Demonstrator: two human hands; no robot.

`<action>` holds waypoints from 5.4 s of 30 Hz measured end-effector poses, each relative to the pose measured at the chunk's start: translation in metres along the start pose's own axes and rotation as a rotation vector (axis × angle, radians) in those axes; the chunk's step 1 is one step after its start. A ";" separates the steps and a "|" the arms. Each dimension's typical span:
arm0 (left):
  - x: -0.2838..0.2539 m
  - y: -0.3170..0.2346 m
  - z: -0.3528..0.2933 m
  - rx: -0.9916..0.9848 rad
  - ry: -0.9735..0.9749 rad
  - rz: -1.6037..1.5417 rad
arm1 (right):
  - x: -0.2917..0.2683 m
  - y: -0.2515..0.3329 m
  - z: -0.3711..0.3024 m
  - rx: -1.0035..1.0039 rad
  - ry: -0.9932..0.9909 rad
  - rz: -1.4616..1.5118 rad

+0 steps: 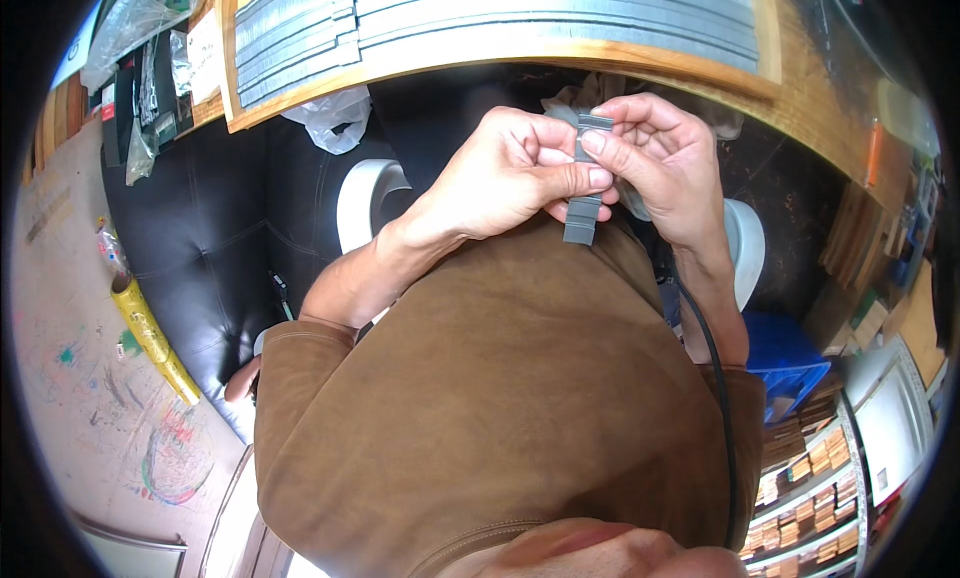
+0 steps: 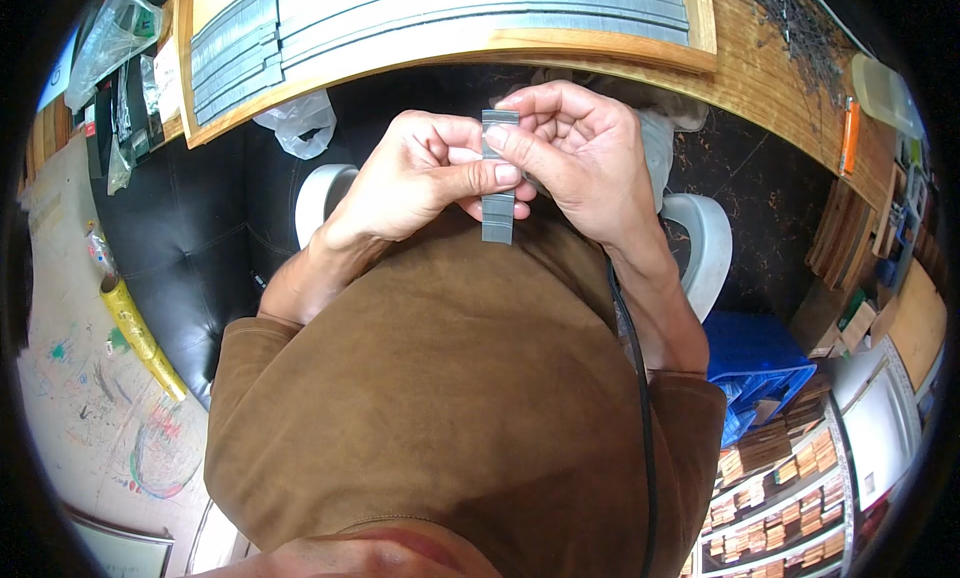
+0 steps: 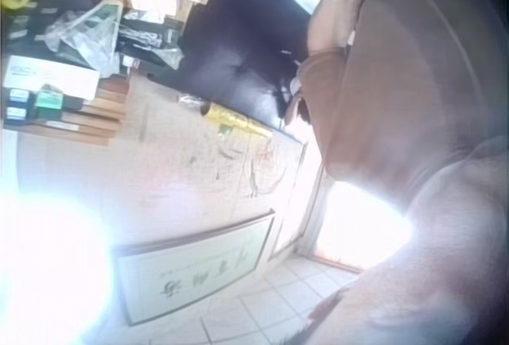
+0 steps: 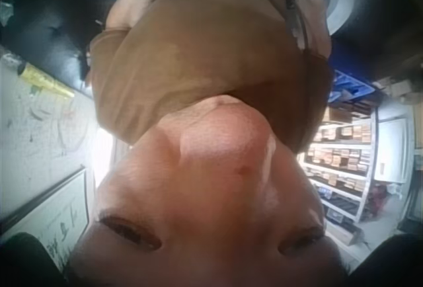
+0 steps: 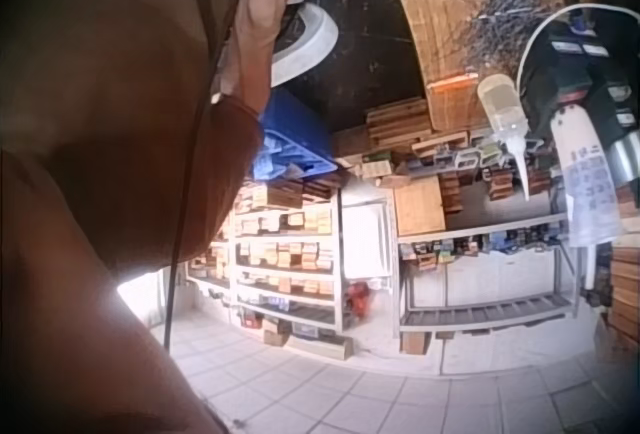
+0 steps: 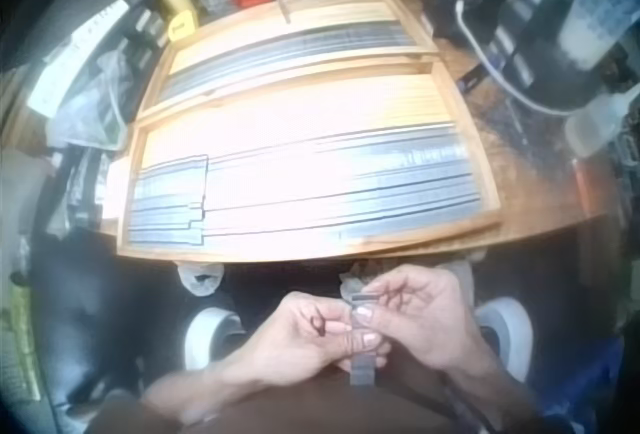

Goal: The person repeatedly picks up small gray metal strips from a wooden tray, aligns them by hand, and places them back into the tray. The hands handle the strips one at a time, occasionally adjusting their orientation before returning them to the tray.

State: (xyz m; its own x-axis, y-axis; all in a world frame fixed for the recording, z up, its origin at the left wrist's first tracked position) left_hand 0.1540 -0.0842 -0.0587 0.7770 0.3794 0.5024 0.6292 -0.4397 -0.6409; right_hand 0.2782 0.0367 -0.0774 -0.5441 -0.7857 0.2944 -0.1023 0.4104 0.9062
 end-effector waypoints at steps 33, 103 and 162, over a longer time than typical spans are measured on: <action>-0.005 0.009 0.002 0.099 0.012 0.061 | 0.001 0.005 -0.007 -0.021 -0.021 -0.105; -0.004 -0.002 0.004 0.116 0.018 0.108 | 0.005 0.006 0.006 0.090 0.055 0.081; -0.004 0.006 0.003 0.150 0.005 0.131 | 0.004 0.012 0.000 -0.063 -0.006 -0.125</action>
State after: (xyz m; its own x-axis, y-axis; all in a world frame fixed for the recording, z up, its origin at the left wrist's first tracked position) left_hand 0.1542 -0.0859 -0.0664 0.8524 0.3230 0.4112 0.5124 -0.3591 -0.7801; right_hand 0.2751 0.0382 -0.0652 -0.5352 -0.8262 0.1760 -0.1174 0.2791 0.9531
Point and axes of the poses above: each hand's wrist, its own z-axis towards the middle knuckle, its own x-axis out of the palm, y = z × x, the point moved 3 cm from there along z, towards the middle knuckle, and after that the axes turned 4 degrees about -z, right-handed, at the moved point
